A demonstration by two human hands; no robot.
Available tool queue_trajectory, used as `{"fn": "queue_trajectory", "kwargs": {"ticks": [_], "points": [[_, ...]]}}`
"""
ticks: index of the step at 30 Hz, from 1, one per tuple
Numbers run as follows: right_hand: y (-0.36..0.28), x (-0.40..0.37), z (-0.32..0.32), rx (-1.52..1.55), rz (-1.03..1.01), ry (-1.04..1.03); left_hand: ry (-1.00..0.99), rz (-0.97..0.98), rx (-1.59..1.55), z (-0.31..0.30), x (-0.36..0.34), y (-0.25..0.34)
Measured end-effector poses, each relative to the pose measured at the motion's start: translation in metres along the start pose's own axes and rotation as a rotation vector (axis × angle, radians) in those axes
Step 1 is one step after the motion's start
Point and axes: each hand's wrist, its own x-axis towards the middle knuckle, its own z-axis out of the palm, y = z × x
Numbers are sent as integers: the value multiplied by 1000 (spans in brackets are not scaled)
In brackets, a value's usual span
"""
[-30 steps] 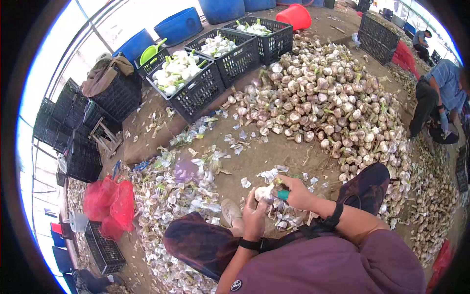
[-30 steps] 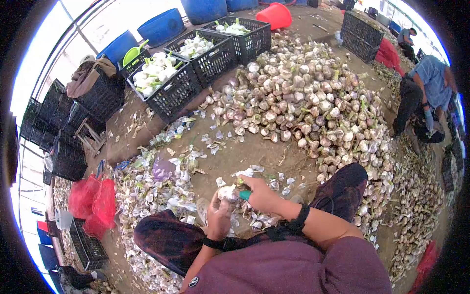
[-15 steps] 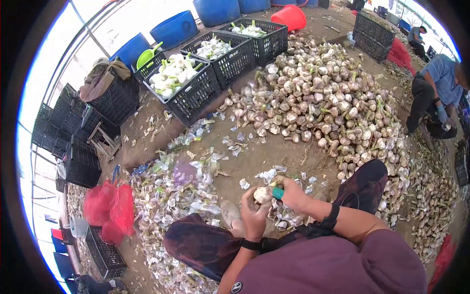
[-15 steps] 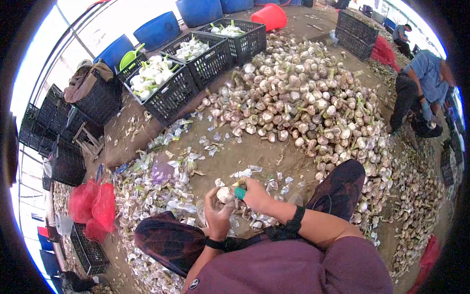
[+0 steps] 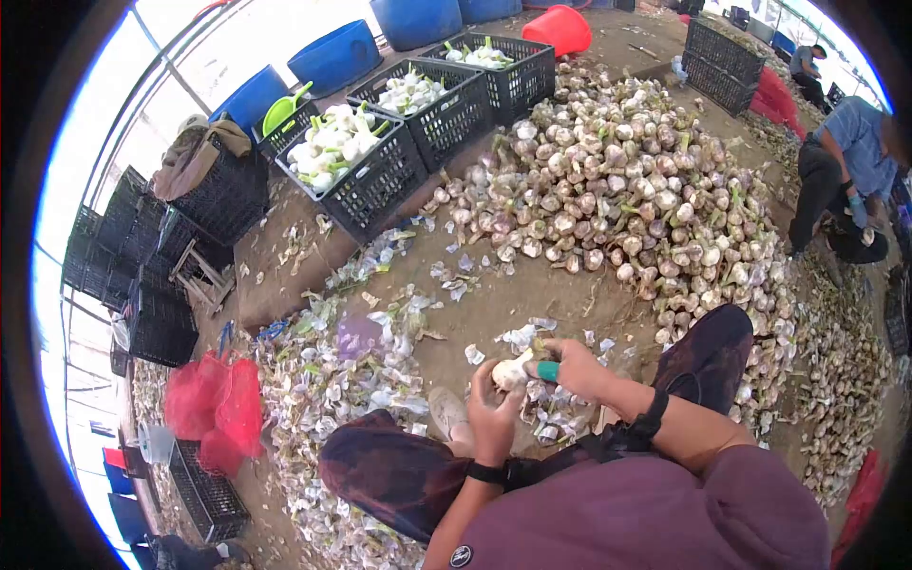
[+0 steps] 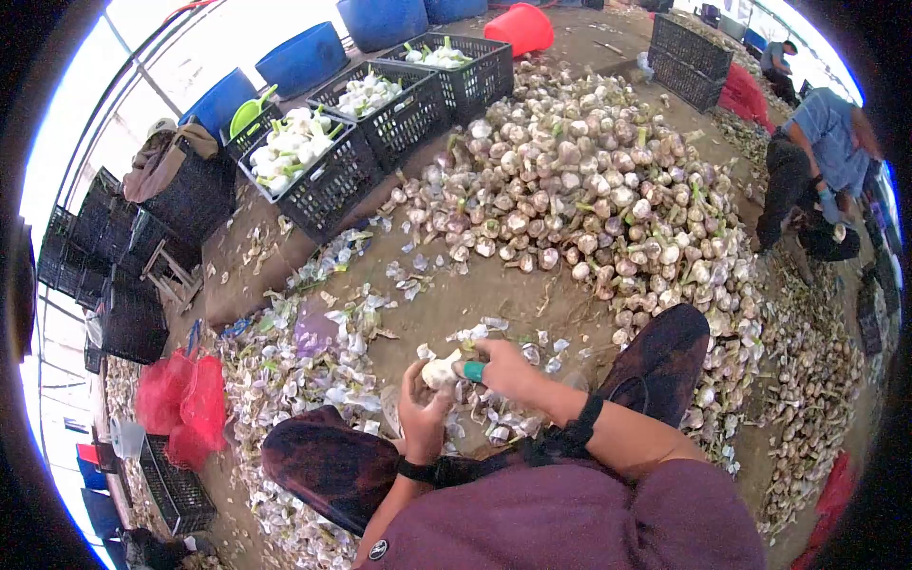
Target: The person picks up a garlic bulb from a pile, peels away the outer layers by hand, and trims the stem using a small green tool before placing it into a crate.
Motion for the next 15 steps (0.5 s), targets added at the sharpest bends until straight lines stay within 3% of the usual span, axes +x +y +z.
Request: {"fn": "queue_trajectory", "kwargs": {"ticks": [3,5,8,10,13,15], "points": [[2,1,2,95,27,9,82,59,127,1,-4,-5],[12,2,11,37,-21,120,95,105,279,5,-8,-3],[32,11,17,-13,-107,184,76,478,838,4,-6,4],[21,8,17,82,-47,142,121,373,691,5,-6,4],[29,11,9,34,-162,85,137,133,255,10,-5,8],[22,4,7,-148,-284,170,119,-22,9,7,-3,2]]}}
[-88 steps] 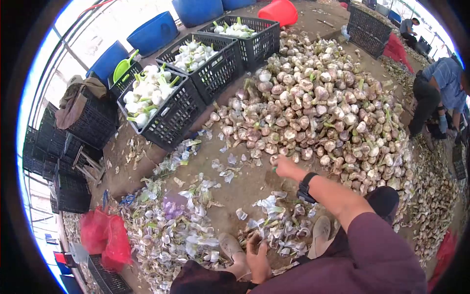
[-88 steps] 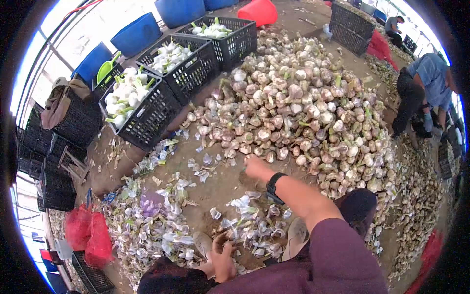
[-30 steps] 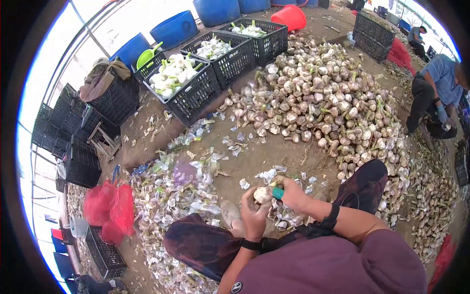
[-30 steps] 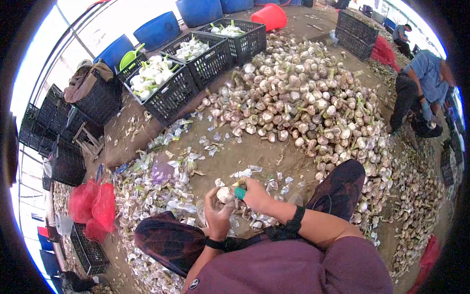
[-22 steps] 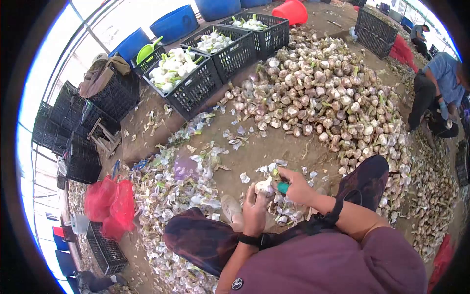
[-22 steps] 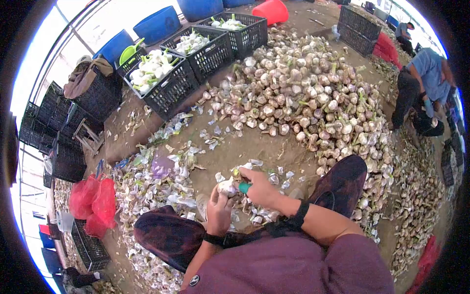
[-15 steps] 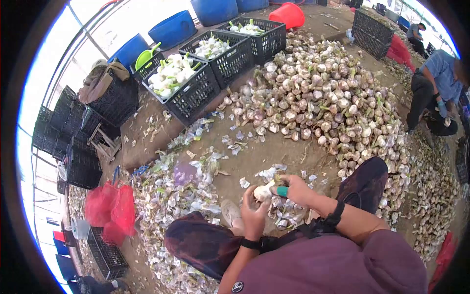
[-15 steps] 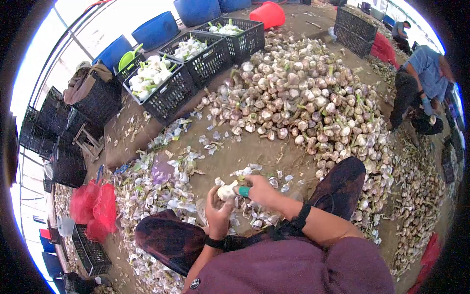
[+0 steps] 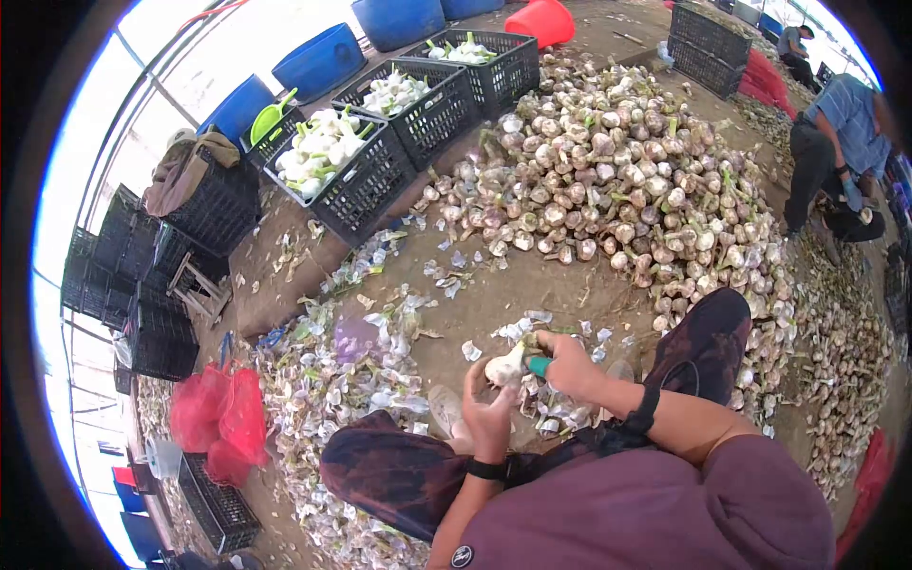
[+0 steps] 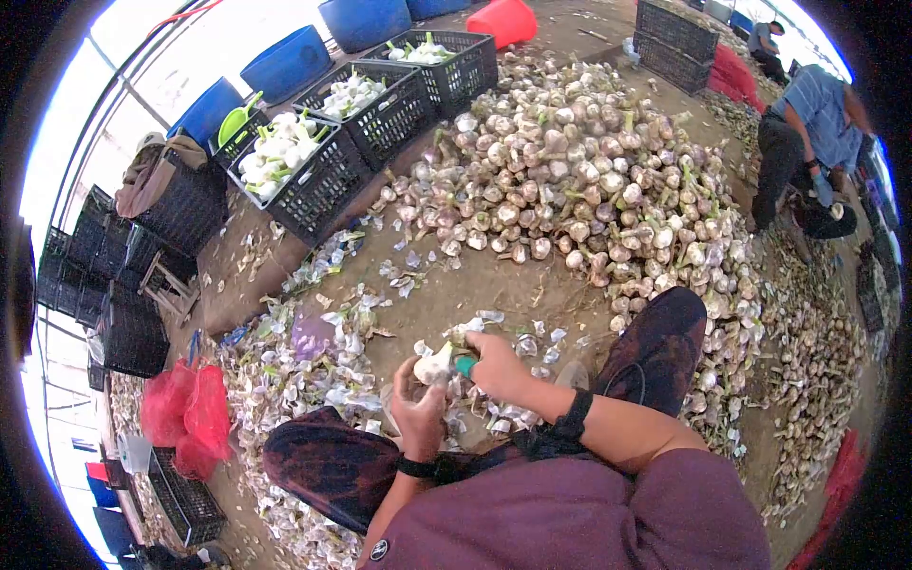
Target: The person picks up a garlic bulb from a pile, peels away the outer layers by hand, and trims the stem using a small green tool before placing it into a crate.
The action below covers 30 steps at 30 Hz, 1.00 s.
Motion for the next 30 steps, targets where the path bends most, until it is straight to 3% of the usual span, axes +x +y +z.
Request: {"fn": "queue_trajectory", "kwargs": {"ticks": [4,6,8,12,15,18,21,22,23,28,29,30], "points": [[0,2,-5,-185,-176,82,-38,-313,-406,-10,4,-16],[1,1,-3,-19,-157,48,-37,-428,-594,-11,5,-18],[2,-1,-1,16,-124,30,-150,-294,-401,-13,3,-17],[-11,-5,-1,-140,-125,48,-306,-92,405,-22,9,-28],[-12,-4,2,-367,-373,124,-129,-175,-35,-4,2,-18],[-20,-5,-1,-285,-513,139,34,-161,-253,1,3,-10],[-11,-3,-6,77,-332,-54,-50,-316,-496,-4,3,-1],[-8,-1,-6,141,-277,-26,-95,-357,-603,-5,3,1],[-5,1,-5,204,-223,0,-171,-253,-336,-7,4,-1],[5,28,-27,601,293,266,-350,-323,-807,-26,-6,-16],[11,34,-38,216,247,51,-336,-371,-834,-29,-5,-16],[17,30,-36,-46,99,16,-320,-416,-862,-30,-4,-16]]}}
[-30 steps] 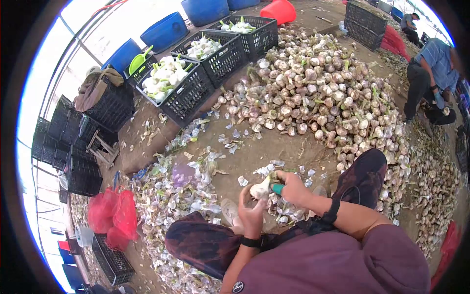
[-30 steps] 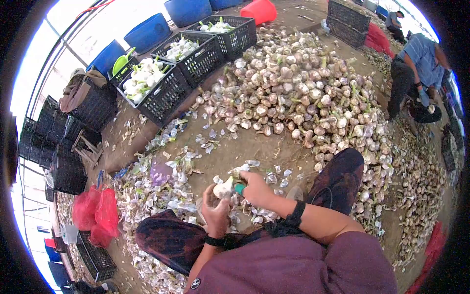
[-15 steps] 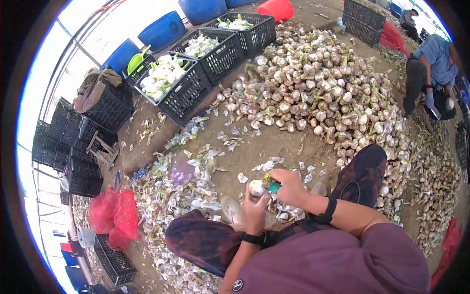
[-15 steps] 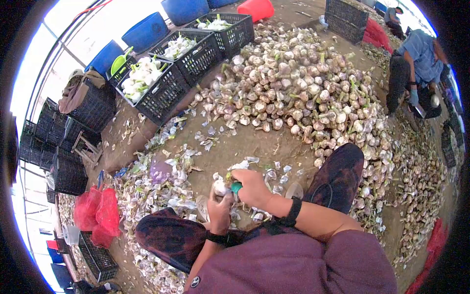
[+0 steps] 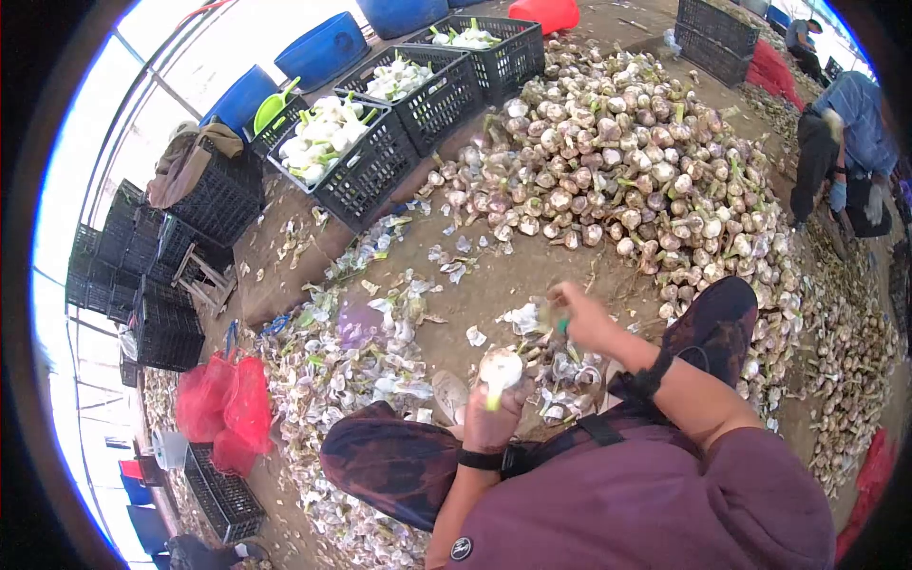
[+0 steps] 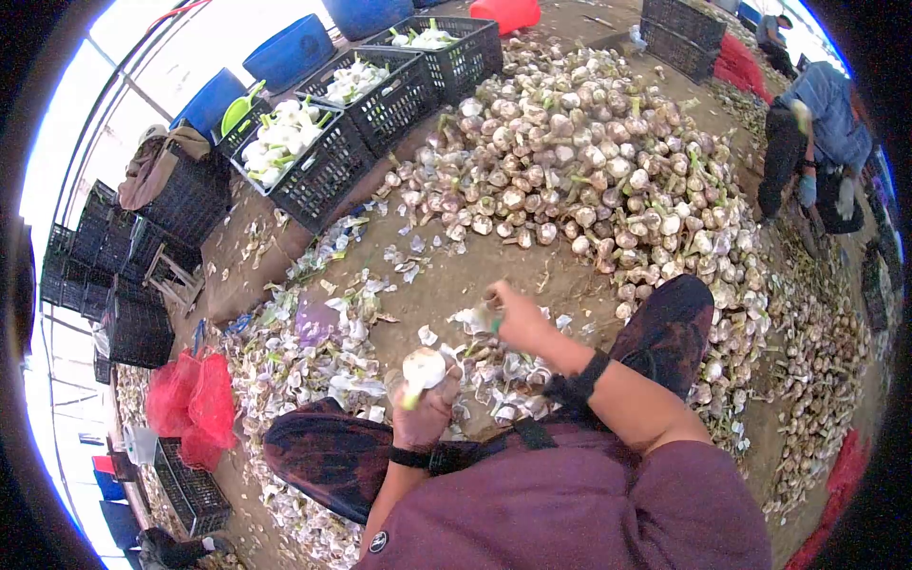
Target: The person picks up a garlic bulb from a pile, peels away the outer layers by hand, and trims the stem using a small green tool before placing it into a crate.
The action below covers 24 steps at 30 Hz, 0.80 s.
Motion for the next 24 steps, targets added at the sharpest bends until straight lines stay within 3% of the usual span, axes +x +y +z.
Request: {"fn": "queue_trajectory", "kwargs": {"ticks": [2,3,6,7,11,14,24], "points": [[-1,-22,9,-516,-302,-46,59,54,35,3,0,0],[-15,-25,9,-433,-306,-142,90,78,51,4,-1,0],[-58,-33,11,-254,-504,-149,194,95,91,6,5,-1],[-48,-28,18,-360,-670,-89,148,52,84,7,4,1],[-41,-34,39,-554,-873,97,206,63,29,2,8,-3],[-39,-35,46,-596,-936,154,217,61,7,-2,1,-2],[-48,-36,39,-545,-748,2,212,77,27,0,3,-5]]}}
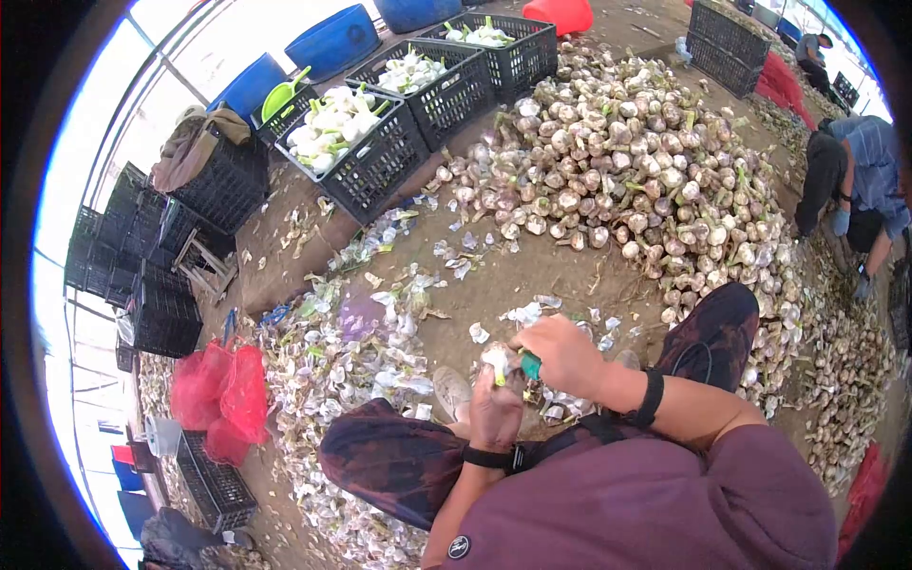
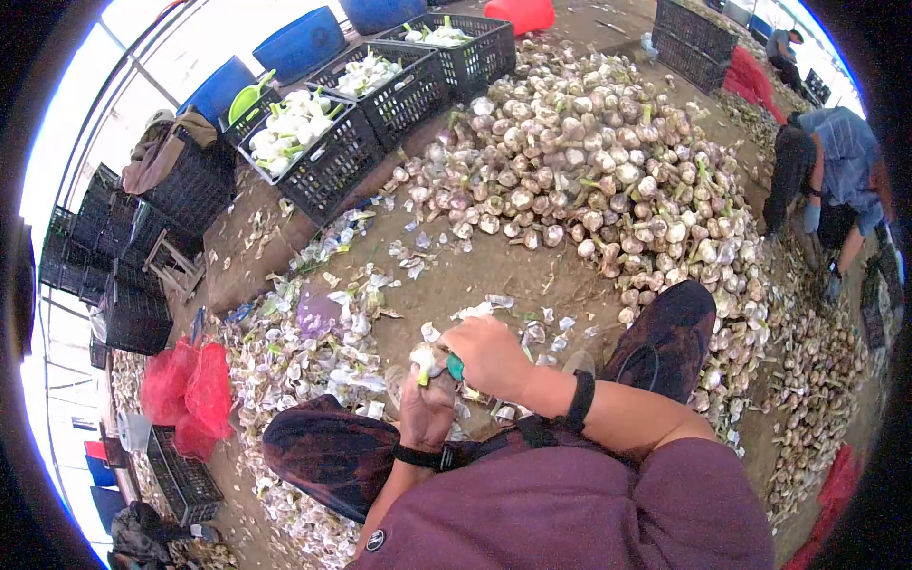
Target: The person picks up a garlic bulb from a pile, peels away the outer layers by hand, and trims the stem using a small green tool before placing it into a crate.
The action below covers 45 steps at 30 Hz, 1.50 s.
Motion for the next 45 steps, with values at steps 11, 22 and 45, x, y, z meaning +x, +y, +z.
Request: {"fn": "queue_trajectory", "kwargs": {"ticks": [11,22,45], "points": [[11,4,-7,-241,-265,32,6,-155,15,-22,7,6],[51,-3,0,-161,247,-195,-40,-205,428,-10,-8,14],[54,-16,-2,494,438,-458,3,438,1357,12,14,0]]}}
